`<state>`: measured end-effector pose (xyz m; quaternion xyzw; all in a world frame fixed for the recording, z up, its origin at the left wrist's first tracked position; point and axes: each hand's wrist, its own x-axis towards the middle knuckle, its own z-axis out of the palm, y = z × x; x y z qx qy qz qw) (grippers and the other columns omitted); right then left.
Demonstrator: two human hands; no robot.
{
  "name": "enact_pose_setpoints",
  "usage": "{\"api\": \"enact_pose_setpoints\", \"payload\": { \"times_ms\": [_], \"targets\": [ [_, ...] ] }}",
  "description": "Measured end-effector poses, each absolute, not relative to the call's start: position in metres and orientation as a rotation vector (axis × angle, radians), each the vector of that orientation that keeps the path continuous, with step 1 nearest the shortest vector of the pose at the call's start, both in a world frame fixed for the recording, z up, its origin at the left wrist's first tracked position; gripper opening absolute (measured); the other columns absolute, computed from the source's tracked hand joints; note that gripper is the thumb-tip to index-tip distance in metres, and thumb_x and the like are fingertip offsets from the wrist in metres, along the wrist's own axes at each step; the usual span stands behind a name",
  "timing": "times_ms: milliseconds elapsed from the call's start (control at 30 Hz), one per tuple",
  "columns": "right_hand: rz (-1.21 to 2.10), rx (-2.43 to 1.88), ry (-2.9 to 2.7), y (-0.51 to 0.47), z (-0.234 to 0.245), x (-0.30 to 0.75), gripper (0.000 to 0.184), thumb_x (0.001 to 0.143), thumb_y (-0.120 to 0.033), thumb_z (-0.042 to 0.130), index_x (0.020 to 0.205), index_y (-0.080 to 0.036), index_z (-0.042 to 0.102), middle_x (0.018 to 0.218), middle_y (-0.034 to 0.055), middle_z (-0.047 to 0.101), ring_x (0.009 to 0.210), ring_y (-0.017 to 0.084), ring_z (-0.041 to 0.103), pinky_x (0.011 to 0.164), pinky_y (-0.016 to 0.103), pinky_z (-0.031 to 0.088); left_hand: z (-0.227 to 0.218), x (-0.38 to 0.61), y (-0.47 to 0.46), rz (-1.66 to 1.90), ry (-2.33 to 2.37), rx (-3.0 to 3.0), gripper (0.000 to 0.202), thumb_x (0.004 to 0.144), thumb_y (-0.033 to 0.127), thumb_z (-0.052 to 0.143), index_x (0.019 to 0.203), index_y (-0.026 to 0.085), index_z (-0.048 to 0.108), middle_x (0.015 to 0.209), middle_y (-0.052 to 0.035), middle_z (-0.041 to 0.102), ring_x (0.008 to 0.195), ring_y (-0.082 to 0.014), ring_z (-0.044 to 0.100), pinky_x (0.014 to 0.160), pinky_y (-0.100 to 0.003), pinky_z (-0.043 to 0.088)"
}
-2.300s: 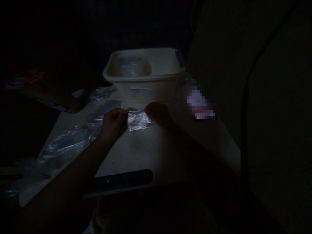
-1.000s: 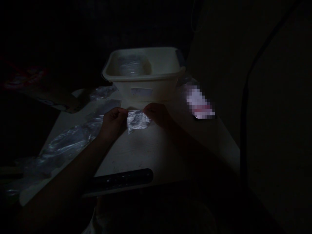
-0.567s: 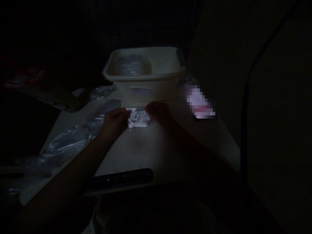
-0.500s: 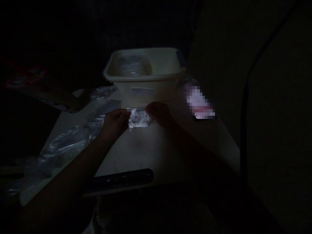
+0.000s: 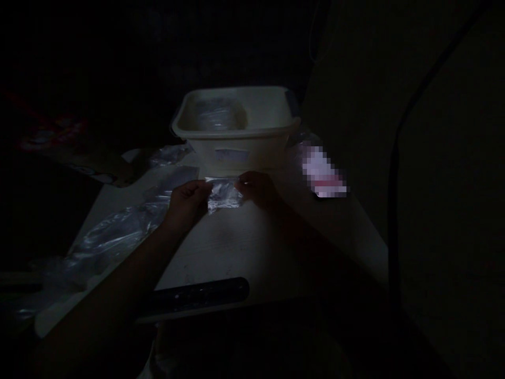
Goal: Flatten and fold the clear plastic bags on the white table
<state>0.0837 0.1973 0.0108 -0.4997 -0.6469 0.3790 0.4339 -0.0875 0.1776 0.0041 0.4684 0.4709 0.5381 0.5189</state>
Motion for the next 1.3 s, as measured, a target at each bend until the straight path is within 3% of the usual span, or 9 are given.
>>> {"api": "enact_pose_setpoints", "payload": {
  "times_ms": [267,633,933,1167,1300],
  "targets": [
    [0.956,-1.201,-1.603,0.1936,0.0148,0.0837,0.018,0.062,-0.033,0.056,0.067,-0.015,0.058,0.061,0.0002,0.06,0.053,0.011,0.056,0.044,0.02,0.042,0.0077,-0.086,0.1746,1.267,1.157,1.149,0.013,0.058,0.027,0.062,0.056,0.016,0.057,0.04,0.0076,0.041,0.035,-0.0043,0.035,0.036,-0.018,0.025],
    [0.776,-1.228,-1.845,0.1952,0.0182,0.0856,0.023,0.068,-0.028,0.05,0.048,-0.015,0.052,0.043,-0.0038,0.048,0.043,0.007,0.047,0.044,0.018,0.036,0.0085,-0.0859,0.175,1.285,1.18,1.167,0.015,0.059,0.03,0.061,0.057,0.016,0.056,0.042,0.0063,0.045,0.037,-0.0058,0.04,0.039,-0.019,0.03],
    [0.906,-1.237,-1.753,0.1923,0.0188,0.0859,0.025,0.067,-0.03,0.05,0.048,-0.015,0.051,0.038,-0.0046,0.047,0.039,0.006,0.046,0.042,0.017,0.036,0.009,-0.0853,0.1746,1.273,1.173,1.151,0.017,0.059,0.031,0.06,0.056,0.016,0.055,0.041,0.0062,0.047,0.036,-0.0064,0.042,0.038,-0.019,0.031],
    [0.925,-1.195,-1.784,0.1945,0.0172,0.0874,0.034,0.069,-0.042,0.047,0.048,-0.015,0.052,0.039,-0.0031,0.05,0.04,0.007,0.048,0.043,0.018,0.037,0.009,-0.0862,0.1753,1.288,1.172,1.147,0.017,0.059,0.031,0.062,0.055,0.016,0.054,0.043,0.0057,0.05,0.038,-0.007,0.044,0.04,-0.019,0.034],
    [0.904,-1.203,-1.833,0.1928,0.0198,0.0858,0.028,0.068,-0.037,0.05,0.05,-0.015,0.053,0.041,-0.004,0.049,0.039,0.006,0.047,0.041,0.017,0.036,0.0054,-0.0878,0.1773,1.306,1.15,1.155,0.016,0.058,0.03,0.063,0.056,0.017,0.054,0.042,0.0063,0.048,0.037,-0.0067,0.043,0.039,-0.019,0.034]
  ]
}}
